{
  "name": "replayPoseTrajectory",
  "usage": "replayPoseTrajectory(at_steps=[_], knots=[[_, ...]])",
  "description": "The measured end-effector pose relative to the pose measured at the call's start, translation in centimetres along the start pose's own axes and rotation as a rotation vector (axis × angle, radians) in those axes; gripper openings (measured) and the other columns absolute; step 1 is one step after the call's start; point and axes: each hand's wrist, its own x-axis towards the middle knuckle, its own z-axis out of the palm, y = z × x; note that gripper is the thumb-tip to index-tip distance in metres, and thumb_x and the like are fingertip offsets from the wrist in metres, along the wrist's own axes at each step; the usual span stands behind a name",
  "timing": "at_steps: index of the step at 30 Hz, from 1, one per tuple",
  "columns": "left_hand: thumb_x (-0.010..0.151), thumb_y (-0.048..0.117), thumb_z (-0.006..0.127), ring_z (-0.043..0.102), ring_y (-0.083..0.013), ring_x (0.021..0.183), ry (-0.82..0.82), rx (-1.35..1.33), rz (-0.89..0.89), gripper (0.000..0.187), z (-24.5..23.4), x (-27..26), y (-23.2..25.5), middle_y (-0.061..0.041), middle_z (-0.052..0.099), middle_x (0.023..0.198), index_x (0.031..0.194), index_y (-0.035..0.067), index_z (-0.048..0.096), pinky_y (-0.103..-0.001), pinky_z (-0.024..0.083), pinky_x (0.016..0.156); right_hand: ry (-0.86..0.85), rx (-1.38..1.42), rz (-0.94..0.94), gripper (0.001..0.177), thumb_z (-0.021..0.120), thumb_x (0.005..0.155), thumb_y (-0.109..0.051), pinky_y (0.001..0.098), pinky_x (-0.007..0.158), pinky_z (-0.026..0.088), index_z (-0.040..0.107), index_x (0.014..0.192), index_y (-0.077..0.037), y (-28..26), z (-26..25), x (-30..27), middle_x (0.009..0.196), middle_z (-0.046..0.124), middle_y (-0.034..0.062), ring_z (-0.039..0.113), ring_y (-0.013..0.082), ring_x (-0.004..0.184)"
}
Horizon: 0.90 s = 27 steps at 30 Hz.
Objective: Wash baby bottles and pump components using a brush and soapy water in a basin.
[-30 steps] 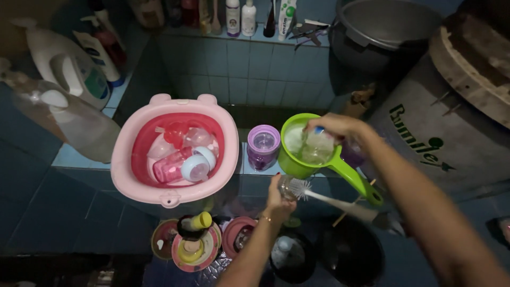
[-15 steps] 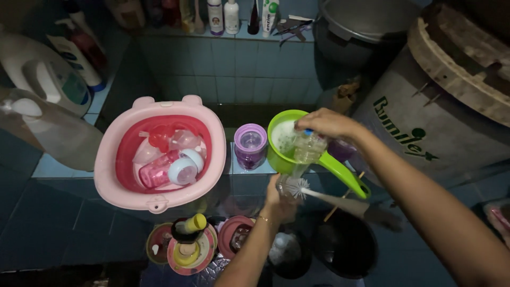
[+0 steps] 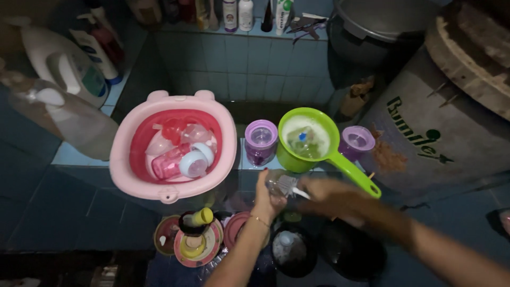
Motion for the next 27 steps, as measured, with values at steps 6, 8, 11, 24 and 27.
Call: replayPoseTrajectory(at_steps=[6,8,11,24,27], knots=[[0.080,0.047,0.064,0.064,-0.0144,0.055,0.495,0.160,0.402,0.028,4.7,-7.1,0.3,0.002,0.069,0.077,0.100,0.028,0.070,-0.028,0.044,0.041,0.346,-0.366,-0.065,0.049,0.058,0.093,-0.028,0.0495,0.063,0.057,0.052,0.140,-0.016,5.2,11.6,1.5,0.083,0.073,0.0152,0.073,0.0363,0.075],[0.080,0.034,0.070,0.065,-0.0167,0.056,0.379,0.074,0.569,0.023,1.8,-4.0,-0.2,-0.002,0.069,0.076,0.099,0.020,0.070,-0.030,0.049,0.045,0.326,-0.248,-0.050,0.046,0.057,0.091,-0.027,0.0480,0.062,0.058,0.056,0.136,-0.017,3.6,10.4,0.9,0.082,0.073,0.0144,0.074,0.0347,0.073],[0.083,0.020,0.075,0.063,-0.0193,0.053,0.287,0.066,0.711,0.017,-0.2,-1.5,-0.1,-0.006,0.068,0.072,0.092,0.007,0.068,-0.033,0.048,0.045,0.316,-0.099,0.019,0.038,0.056,0.091,-0.029,0.0464,0.062,0.059,0.063,0.128,-0.021,2.0,10.4,0.5,0.081,0.074,0.0125,0.075,0.0327,0.072],[0.084,0.024,0.074,0.067,-0.0175,0.055,0.303,0.149,0.590,0.021,1.2,-5.7,1.1,-0.007,0.075,0.077,0.093,0.005,0.071,-0.032,0.048,0.042,0.480,0.162,-0.149,0.036,0.060,0.086,-0.022,0.0510,0.066,0.054,0.072,0.118,-0.011,6.8,15.4,6.0,0.079,0.072,0.0197,0.066,0.0405,0.073],[0.086,0.024,0.075,0.059,-0.0140,0.050,0.223,0.138,0.768,0.018,-0.1,-2.8,0.8,-0.003,0.065,0.072,0.096,0.011,0.069,-0.029,0.040,0.037,0.278,0.308,0.075,0.029,0.061,0.087,-0.023,0.0501,0.072,0.055,0.073,0.112,-0.014,0.7,11.4,3.8,0.086,0.074,0.0188,0.067,0.0395,0.081]])
